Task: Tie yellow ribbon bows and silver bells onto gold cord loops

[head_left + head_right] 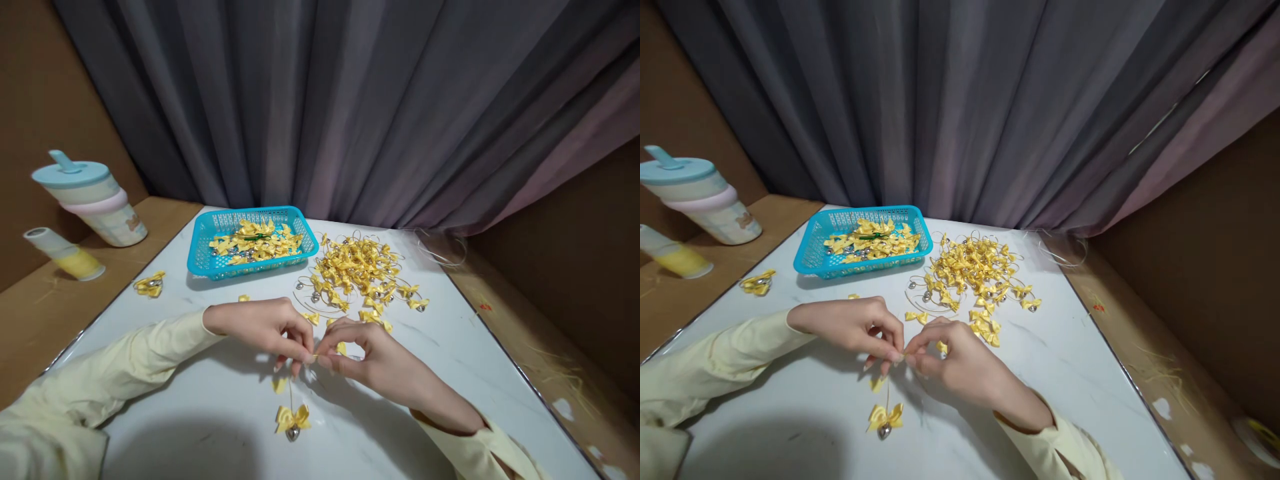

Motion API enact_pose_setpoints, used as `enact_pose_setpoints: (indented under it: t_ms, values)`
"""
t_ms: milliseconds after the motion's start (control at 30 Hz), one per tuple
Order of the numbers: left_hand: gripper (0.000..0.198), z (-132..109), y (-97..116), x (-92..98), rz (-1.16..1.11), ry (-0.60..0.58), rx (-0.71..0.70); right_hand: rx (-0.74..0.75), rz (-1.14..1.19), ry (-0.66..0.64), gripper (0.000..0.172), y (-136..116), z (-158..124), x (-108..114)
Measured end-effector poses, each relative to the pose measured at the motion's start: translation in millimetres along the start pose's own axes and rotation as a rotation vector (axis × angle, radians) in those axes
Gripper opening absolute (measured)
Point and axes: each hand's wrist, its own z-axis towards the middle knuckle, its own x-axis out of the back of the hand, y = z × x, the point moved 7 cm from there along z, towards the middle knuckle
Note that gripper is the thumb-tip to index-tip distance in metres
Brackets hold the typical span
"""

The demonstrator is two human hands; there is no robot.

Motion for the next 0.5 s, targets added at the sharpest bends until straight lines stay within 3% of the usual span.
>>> enact_pose_setpoints:
  t_ms: [500]
  values:
    - [0.014,0.3,3.4,3.2,0.111,0.070,-0.040,-0.026,-0.032,0.101,0.013,0.3,-0.9,3.2]
